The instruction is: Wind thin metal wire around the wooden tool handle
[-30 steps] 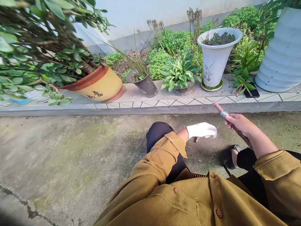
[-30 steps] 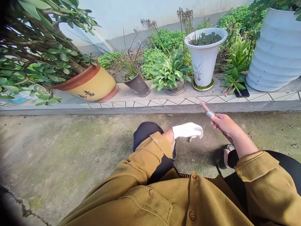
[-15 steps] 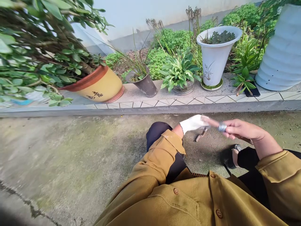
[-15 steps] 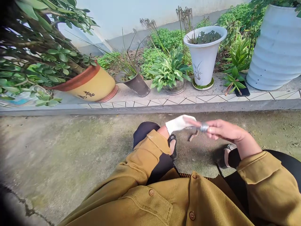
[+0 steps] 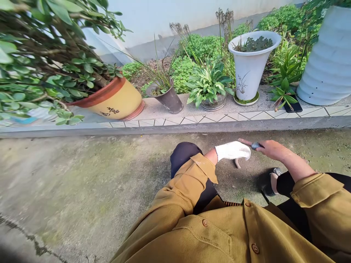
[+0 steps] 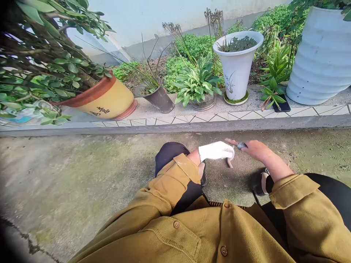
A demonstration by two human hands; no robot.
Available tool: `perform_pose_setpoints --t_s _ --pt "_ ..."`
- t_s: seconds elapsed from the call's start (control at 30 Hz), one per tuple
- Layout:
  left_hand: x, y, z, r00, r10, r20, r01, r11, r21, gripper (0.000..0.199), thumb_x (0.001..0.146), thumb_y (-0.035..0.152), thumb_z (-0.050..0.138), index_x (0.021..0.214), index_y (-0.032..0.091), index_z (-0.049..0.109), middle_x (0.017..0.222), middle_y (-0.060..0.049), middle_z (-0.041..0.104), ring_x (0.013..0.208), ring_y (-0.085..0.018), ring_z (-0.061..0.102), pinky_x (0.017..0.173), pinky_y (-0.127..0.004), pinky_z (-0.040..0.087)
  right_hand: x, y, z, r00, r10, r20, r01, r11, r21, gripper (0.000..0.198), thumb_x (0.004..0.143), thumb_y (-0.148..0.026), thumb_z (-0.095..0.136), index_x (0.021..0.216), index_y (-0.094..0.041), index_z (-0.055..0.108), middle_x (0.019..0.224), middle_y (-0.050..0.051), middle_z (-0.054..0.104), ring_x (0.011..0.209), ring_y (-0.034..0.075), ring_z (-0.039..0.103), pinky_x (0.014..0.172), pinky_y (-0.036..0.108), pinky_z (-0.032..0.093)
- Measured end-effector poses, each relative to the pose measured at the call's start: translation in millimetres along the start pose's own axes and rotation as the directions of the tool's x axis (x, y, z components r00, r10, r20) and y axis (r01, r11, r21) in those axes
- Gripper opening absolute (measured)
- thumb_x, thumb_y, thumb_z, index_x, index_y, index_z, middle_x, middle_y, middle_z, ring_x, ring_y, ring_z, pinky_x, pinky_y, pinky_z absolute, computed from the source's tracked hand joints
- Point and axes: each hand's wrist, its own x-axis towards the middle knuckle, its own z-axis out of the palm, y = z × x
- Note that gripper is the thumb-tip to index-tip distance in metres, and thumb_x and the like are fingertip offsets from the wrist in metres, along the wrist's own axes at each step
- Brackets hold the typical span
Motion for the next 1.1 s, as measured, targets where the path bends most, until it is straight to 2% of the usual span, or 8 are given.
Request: perform_pose_setpoints --t_s 0.13,0.23,0.4,0.47,0.63,0.77,0.93,1.1 --pt "-8 6 -8 0.999 0.020 -0.028 -0.019 1.000 0.011 0.017 0.080 0.028 0.067 0.072 0.013 0.067 0.075 -0.005 0.064 0.073 -0.015 0.054 0.074 -0.029 0.045 -22 -10 -9 0.822 -0.326 0.467 0.200 0.933 0.299 0.031 0.086 -0.050 0.061 0.083 -0.019 0.065 0.068 0.004 0.061 0.059 0.017 0.054 0.058 0.031 0.038" --pt "-7 4 -14 0.997 0.036 -0.068 -0.037 0.999 -0.005 0.019 0.082 0.031 0.065 0.077 0.013 0.067 0.079 -0.006 0.065 0.074 -0.014 0.055 0.071 -0.027 0.045 -45 -5 -28 0.667 -0.595 0.449 0.242 0.742 0.625 0.041 0.084 -0.059 0.062 0.087 -0.018 0.063 0.073 0.001 0.058 0.063 0.014 0.050 0.059 0.027 0.039" --pt "3 -6 -11 0.996 0.064 -0.061 -0.068 0.995 -0.067 0.023 0.087 0.033 0.055 0.079 0.013 0.063 0.070 -0.001 0.057 0.057 -0.008 0.044 0.055 -0.021 0.036 -54 13 -44 0.938 -0.344 -0.045 0.241 0.554 0.797 0.043 0.084 -0.061 0.062 0.083 -0.018 0.059 0.072 0.001 0.055 0.060 0.012 0.046 0.055 0.025 0.038" --pt "1 -7 -5 0.999 0.040 0.006 -0.040 0.999 0.001 0.022 0.086 0.033 0.057 0.078 0.014 0.065 0.065 0.000 0.055 0.054 -0.008 0.043 0.053 -0.021 0.035 -44 17 -39 0.968 -0.162 -0.189 0.248 0.544 0.801 0.044 0.085 -0.063 0.059 0.077 -0.020 0.056 0.069 0.001 0.055 0.058 0.012 0.046 0.056 0.026 0.039" --pt "-14 3 6 1.000 0.021 -0.006 -0.020 0.995 0.094 0.016 0.083 0.030 0.062 0.076 0.018 0.069 0.064 -0.003 0.057 0.060 -0.012 0.051 0.057 -0.023 0.041 -11 13 -21 0.958 0.132 -0.254 -0.032 0.931 0.364 0.034 0.090 -0.051 0.050 0.080 -0.020 0.060 0.069 0.007 0.063 0.062 0.019 0.057 0.058 0.030 0.040" --pt "-21 13 5 0.999 0.043 -0.031 -0.039 0.992 0.119 0.016 0.081 0.030 0.065 0.073 0.017 0.068 0.065 -0.004 0.059 0.063 -0.014 0.054 0.061 -0.025 0.045 -8 1 -12 0.999 0.019 -0.044 -0.022 0.998 -0.062 0.027 0.089 -0.040 0.053 0.090 -0.018 0.067 0.085 0.013 0.071 0.075 0.024 0.063 0.062 0.030 0.039" --pt "-17 14 -6 0.998 0.055 -0.041 -0.051 0.994 0.093 0.015 0.082 0.025 0.062 0.071 0.015 0.065 0.075 -0.006 0.064 0.069 -0.014 0.056 0.066 -0.025 0.045 -21 -11 -8 0.864 -0.292 0.410 0.254 0.956 0.144 0.028 0.087 -0.044 0.058 0.088 -0.018 0.069 0.073 0.005 0.067 0.063 0.018 0.059 0.056 0.028 0.039" --pt "-2 -1 -17 0.989 0.031 -0.144 -0.033 0.999 -0.012 0.015 0.084 0.025 0.058 0.076 0.014 0.064 0.075 -0.004 0.063 0.062 -0.010 0.050 0.060 -0.023 0.042 -38 -18 -18 0.740 -0.535 0.407 0.247 0.779 0.576 0.043 0.086 -0.057 0.059 0.099 -0.018 0.067 0.071 0.000 0.061 0.059 0.013 0.052 0.054 0.025 0.038"
